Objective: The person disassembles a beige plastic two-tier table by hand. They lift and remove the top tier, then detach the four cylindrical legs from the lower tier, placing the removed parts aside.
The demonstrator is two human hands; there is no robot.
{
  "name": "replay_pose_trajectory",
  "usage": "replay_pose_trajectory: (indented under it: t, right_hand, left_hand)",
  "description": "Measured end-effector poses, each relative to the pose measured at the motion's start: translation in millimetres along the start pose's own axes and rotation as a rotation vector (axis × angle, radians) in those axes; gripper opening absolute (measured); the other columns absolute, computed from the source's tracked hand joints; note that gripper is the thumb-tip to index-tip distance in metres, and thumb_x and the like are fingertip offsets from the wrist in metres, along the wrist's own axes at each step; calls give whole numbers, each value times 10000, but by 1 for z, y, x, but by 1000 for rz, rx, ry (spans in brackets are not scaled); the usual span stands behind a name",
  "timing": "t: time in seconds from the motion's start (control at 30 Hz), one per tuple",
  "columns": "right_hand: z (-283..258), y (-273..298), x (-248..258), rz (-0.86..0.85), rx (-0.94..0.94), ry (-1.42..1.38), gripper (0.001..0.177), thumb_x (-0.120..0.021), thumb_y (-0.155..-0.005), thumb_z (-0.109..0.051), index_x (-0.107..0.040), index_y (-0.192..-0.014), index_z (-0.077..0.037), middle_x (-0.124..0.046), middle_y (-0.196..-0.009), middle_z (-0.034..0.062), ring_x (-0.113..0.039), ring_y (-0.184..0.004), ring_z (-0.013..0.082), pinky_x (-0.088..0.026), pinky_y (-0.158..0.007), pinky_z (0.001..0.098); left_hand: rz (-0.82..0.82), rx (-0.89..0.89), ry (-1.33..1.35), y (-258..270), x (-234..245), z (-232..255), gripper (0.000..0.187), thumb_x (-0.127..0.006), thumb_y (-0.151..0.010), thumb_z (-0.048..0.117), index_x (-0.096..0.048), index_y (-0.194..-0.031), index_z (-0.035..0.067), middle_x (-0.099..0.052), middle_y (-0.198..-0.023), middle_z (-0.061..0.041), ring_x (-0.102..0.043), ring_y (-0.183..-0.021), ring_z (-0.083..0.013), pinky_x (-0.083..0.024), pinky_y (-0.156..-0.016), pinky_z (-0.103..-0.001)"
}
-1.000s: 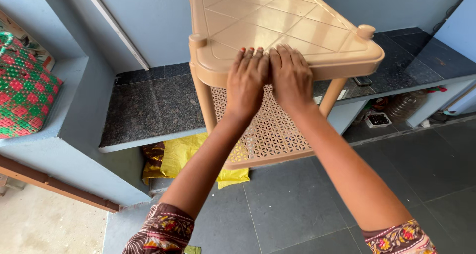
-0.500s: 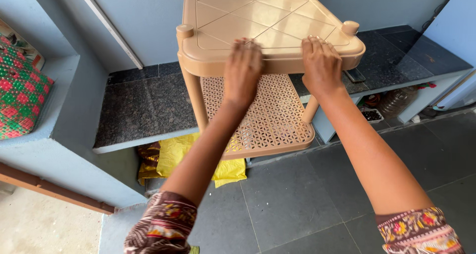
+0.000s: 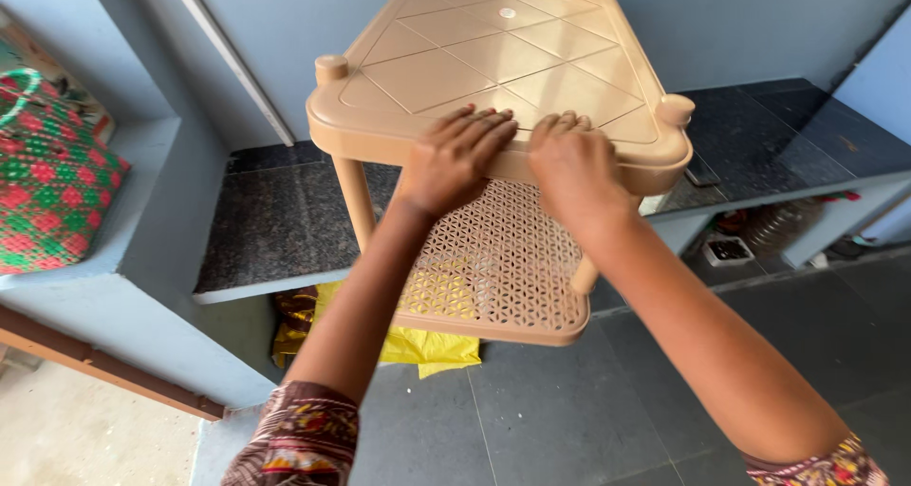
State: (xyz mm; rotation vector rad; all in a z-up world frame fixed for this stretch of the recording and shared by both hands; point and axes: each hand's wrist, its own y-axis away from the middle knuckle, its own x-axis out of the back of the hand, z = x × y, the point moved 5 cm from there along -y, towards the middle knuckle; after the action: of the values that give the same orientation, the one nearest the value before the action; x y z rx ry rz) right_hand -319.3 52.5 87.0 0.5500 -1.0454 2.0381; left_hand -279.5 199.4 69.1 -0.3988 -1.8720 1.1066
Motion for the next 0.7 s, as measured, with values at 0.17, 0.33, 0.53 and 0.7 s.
replay_pose_trajectory:
  t: [0.17, 0.33, 0.53, 0.7]
  right_hand:
    - [-19, -37, 9, -41, 27, -87, 566, -723, -744, -134, -621, -1232, 133, -715, -1129, 298, -749, -953, 316, -621, -745, 350]
    - [-11, -43, 19, -101, -21, -134, 711, -789, -625, -210, -600, -1217, 137, -700, -1109, 296, -731, -950, 316, -614, -724, 361]
    - [27, -25, 18, -75, -39, -360, 677, -823, -641, -144, -610, -1242, 83, -688, -1215, 243, -691, -1101, 315, -584, -861, 399]
    - [68, 14, 15, 157, -2, -432, 736, -835, -593, -116, -624, -1285, 23, -678, -1305, 192, -646, -1215, 292, -513, -1013, 408]
  left_hand:
    - [-23, -23, -28, 0, 19, -33, 462, -620, -863, 18, -669, -1320, 62, -694, -1354, -103, -652, -1279, -254, -457, -1161, -431]
    - [-51, -30, -13, -17, -1, -19, 517, -698, -789, 115, -638, -1290, 3, -670, -1341, -174, -625, -1301, -302, -448, -1172, -462]
    - [-176, -33, 30, -44, -14, -9, 677, -709, -655, 115, -619, -1314, -13, -667, -1335, -190, -625, -1270, -320, -456, -1135, -455]
    - [-174, -10, -8, -40, -16, -12, 634, -691, -693, 100, -626, -1319, 29, -670, -1347, -161, -634, -1279, -295, -470, -1139, -447]
